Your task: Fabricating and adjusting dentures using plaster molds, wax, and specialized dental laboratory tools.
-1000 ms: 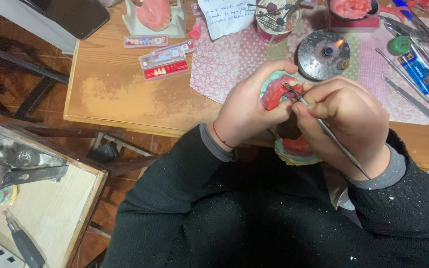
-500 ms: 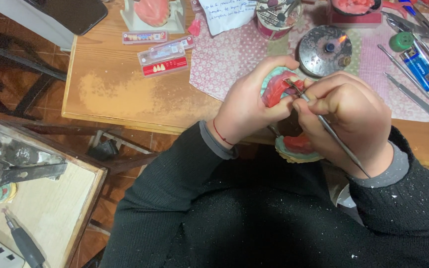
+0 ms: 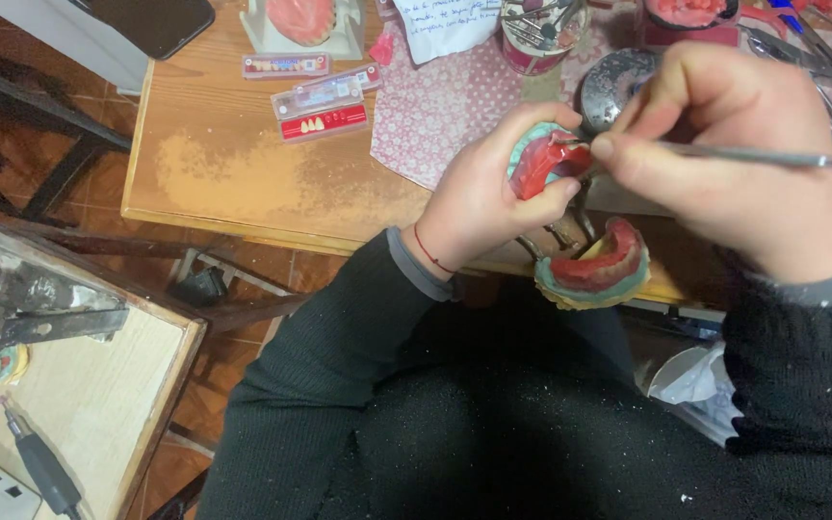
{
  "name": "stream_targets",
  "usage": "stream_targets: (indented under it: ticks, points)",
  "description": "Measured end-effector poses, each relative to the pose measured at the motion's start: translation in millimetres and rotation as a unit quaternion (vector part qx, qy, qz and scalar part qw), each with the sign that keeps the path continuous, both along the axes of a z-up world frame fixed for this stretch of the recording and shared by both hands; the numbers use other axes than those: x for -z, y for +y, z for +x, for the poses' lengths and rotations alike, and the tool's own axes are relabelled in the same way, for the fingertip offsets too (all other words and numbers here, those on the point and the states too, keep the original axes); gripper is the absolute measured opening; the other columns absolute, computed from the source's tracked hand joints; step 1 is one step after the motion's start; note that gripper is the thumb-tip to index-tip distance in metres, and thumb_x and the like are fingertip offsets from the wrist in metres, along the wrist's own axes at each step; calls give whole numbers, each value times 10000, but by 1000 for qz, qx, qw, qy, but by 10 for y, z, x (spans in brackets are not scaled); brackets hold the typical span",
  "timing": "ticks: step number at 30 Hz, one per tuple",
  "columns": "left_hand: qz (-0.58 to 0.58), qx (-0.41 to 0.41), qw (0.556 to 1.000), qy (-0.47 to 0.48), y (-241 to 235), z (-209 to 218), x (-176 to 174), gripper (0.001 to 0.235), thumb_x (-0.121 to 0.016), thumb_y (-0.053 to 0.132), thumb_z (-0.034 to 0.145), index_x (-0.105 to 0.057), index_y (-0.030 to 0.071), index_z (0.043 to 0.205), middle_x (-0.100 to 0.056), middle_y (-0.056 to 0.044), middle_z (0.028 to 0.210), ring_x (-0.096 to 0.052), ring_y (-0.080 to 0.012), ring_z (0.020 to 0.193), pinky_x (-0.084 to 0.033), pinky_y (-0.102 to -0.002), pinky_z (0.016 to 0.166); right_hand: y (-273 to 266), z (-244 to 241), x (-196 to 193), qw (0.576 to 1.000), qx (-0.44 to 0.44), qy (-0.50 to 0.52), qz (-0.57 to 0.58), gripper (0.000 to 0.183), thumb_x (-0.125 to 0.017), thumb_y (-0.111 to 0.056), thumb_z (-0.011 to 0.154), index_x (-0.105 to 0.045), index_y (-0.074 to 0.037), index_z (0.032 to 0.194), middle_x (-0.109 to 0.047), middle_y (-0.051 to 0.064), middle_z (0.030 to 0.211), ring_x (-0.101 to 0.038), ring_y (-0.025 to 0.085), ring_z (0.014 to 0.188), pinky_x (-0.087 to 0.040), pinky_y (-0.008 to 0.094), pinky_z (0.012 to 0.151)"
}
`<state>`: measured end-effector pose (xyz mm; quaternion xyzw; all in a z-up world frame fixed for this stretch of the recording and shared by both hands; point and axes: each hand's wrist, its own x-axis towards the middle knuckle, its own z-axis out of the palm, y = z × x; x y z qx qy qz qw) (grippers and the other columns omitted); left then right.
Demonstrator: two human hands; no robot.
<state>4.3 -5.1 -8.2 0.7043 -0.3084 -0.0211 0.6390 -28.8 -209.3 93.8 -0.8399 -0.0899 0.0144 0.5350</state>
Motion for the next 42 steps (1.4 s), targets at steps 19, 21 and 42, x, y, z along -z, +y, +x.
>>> stream_targets:
  ticks: [19, 21, 42]
  points:
    - [15, -15, 999, -23, 1, 34, 56, 542, -772, 307, 906, -522, 107, 1343, -734, -120, 1158, -773, -289, 1072, -613, -373, 937, 260, 417, -439, 879, -200, -198, -385, 207, -806, -177, 848, -644, -94, 946, -687, 84, 770, -691, 293, 699, -524, 381, 593]
    - [30, -17, 999, -12, -4, 40, 40, 528, -763, 319, 893, -535, 104, 1318, -739, -124, 1105, -770, -307, 1028, -617, -376, 904, 285, 427, -457, 849, -210, -205, -439, 216, -808, -235, 867, -665, -112, 971, -677, 91, 730, -688, 309, 675, -521, 393, 575]
    - [20, -23, 998, -61, 10, 74, 121, 594, -794, 327, 896, -520, 74, 1359, -731, -158, 1146, -752, -308, 1078, -607, -382, 937, 232, 576, -327, 864, -242, -207, -389, 225, -814, -133, 818, -630, -58, 924, -660, 93, 766, -668, 268, 683, -491, 361, 571]
